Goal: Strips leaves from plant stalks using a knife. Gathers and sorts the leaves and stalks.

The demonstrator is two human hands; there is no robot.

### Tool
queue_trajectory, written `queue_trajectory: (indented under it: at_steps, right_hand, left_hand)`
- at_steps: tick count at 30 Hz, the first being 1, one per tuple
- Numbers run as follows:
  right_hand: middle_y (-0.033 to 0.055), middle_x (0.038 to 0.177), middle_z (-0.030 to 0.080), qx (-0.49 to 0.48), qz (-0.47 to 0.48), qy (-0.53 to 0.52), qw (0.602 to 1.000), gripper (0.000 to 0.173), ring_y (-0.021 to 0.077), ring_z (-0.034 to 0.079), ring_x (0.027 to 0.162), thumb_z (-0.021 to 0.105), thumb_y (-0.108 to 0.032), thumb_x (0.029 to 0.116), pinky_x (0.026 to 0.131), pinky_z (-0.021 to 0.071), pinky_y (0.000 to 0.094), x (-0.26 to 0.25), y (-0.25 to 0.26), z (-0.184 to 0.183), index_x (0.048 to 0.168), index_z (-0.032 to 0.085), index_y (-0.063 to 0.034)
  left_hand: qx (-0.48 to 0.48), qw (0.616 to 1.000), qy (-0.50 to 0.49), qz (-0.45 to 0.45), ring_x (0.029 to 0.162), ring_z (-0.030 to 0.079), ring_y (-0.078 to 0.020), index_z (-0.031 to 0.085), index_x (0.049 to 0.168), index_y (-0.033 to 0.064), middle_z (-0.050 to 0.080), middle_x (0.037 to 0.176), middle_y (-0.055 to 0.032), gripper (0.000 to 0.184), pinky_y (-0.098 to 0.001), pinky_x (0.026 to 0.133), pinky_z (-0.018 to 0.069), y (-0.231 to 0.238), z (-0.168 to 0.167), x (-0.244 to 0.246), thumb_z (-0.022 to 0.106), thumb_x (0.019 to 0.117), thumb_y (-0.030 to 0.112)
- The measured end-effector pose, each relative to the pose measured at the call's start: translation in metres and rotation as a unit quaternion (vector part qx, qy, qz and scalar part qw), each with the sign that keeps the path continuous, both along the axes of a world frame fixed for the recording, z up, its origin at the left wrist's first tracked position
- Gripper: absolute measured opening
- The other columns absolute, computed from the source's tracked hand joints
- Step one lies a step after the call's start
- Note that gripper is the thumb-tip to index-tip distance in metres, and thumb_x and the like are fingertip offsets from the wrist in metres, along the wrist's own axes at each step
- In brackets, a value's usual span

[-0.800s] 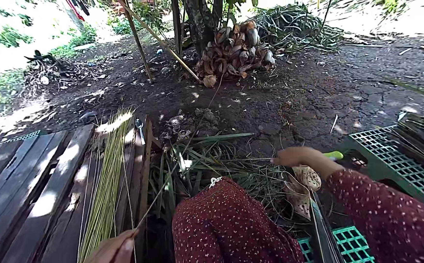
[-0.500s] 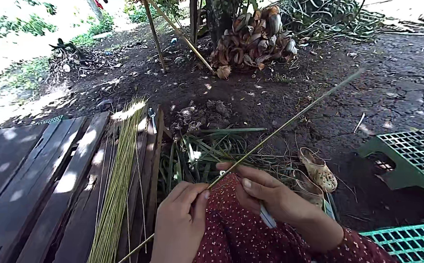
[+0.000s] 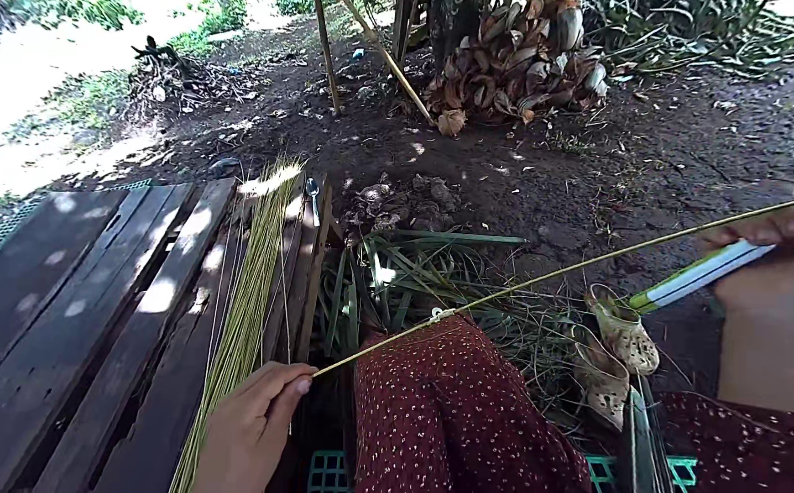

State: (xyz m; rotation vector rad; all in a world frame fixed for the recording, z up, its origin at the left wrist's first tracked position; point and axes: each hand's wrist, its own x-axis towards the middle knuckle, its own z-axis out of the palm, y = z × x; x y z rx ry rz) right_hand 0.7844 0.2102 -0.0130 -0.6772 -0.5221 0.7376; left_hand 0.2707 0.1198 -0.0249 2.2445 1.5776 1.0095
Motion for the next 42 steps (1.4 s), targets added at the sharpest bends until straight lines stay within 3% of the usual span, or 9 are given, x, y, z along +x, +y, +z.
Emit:
queue_trajectory:
  at_steps: [6,11,20,23,26,29,32,36,42]
  right_hand:
    - [-0.0189,0.055,0.049,-0.082,0.261,-0.191,0.943,0.039,-0.0052,0.046,0.047,0.032,-0.040,0.1087,0.051,0.0450,0.0148,-0.101,-0.031,0.002,0.131,0.061,-0.0289]
    - [-0.0191,0.064,0.045,-0.026,0.495,-0.265,0.827,0.051,-0.0092,0.039,0.053,0.044,-0.033,0.1076,0.050,0.0347,0.0097,-0.174,-0.062,-0.011,0.150,0.046,-0.0049]
    - [-0.0030,0.101,0.070,0.091,0.356,-0.398,0.841,0.043,-0.0158,0.045,0.068,0.044,-0.028,0.1104,0.063,0.0402,0.0046,-0.199,-0.071,-0.027,0.134,0.061,0.0033]
    - [-0.0139,0.070,0.052,0.064,0.273,-0.403,0.871,0.044,-0.0121,0.042,0.059,0.042,-0.038,0.1102,0.055,0.0384,0.0077,-0.183,-0.063,-0.027,0.131,0.066,-0.0068]
    - [-0.0186,0.060,0.046,0.034,0.209,-0.355,0.910,0.031,-0.0083,0.045,0.055,0.048,-0.039,0.1078,0.054,0.0405,0.0109,-0.158,-0.046,-0.021,0.093,0.069,-0.0218]
    - [-0.0173,0.058,0.049,0.008,0.188,-0.277,0.942,0.031,-0.0047,0.046,0.051,0.047,-0.033,0.1080,0.053,0.0425,0.0127,-0.145,-0.037,-0.015,0.126,0.069,-0.0193]
    - [-0.0194,0.061,0.049,-0.015,0.272,-0.263,0.926,0.037,-0.0078,0.044,0.052,0.045,-0.036,0.1083,0.053,0.0402,0.0115,-0.152,-0.044,-0.016,0.138,0.059,-0.0189]
    - [-0.0210,0.069,0.048,0.010,0.443,-0.291,0.848,0.040,-0.0127,0.039,0.057,0.045,-0.035,0.1087,0.052,0.0345,0.0079,-0.176,-0.061,-0.025,0.136,0.062,-0.0097]
    - [-0.0175,0.057,0.048,-0.030,0.268,-0.253,0.929,0.034,-0.0066,0.043,0.050,0.047,-0.028,0.1061,0.051,0.0383,0.0120,-0.135,-0.036,-0.015,0.130,0.067,-0.0132]
  left_hand:
    - [-0.007,0.992,-0.112,-0.064,0.068,0.057,0.0080,0.073,0.098,0.0030,0.067,0.075,0.0044,0.031,-0.0071,0.067,0.0474,0.015,0.001,0.069,0.051,0.1058,0.022]
    - [-0.032,0.982,-0.169,-0.076,0.062,0.053,0.0095,0.071,0.095,0.0019,0.063,0.070,0.0056,0.024,-0.0056,0.060,0.0438,0.018,0.012,0.121,0.053,0.1023,0.016]
    - [-0.022,0.977,-0.192,-0.091,0.057,0.048,0.0077,0.067,0.088,0.0030,0.056,0.065,0.0048,0.027,-0.0069,0.054,0.0400,0.008,0.016,0.141,0.053,0.1034,0.020]
    - [-0.044,0.976,-0.191,-0.097,0.057,0.047,0.0089,0.068,0.089,0.0045,0.056,0.066,0.0067,0.028,-0.0062,0.053,0.0383,0.005,0.018,0.132,0.052,0.1046,0.022]
    - [-0.065,0.976,-0.181,-0.099,0.058,0.048,0.0083,0.068,0.090,0.0029,0.058,0.068,0.0045,0.028,-0.0070,0.055,0.0389,-0.001,0.020,0.121,0.052,0.1046,0.020]
    - [-0.075,0.978,-0.171,-0.088,0.058,0.048,0.0083,0.069,0.090,0.0024,0.058,0.067,0.0046,0.027,-0.0070,0.055,0.0393,-0.004,0.018,0.113,0.052,0.1041,0.018]
    - [-0.075,0.982,-0.158,-0.065,0.058,0.048,0.0086,0.069,0.089,0.0022,0.058,0.067,0.0046,0.026,-0.0072,0.055,0.0391,-0.004,0.015,0.112,0.053,0.1027,0.017]
    - [-0.075,0.985,-0.140,-0.059,0.058,0.049,0.0084,0.069,0.089,0.0006,0.060,0.067,0.0027,0.025,-0.0073,0.056,0.0394,-0.004,0.017,0.116,0.053,0.1019,0.015]
    - [-0.100,0.985,-0.119,-0.080,0.061,0.051,0.0068,0.070,0.091,-0.0019,0.061,0.069,0.0004,0.027,-0.0090,0.058,0.0412,-0.012,0.022,0.096,0.052,0.1036,0.015]
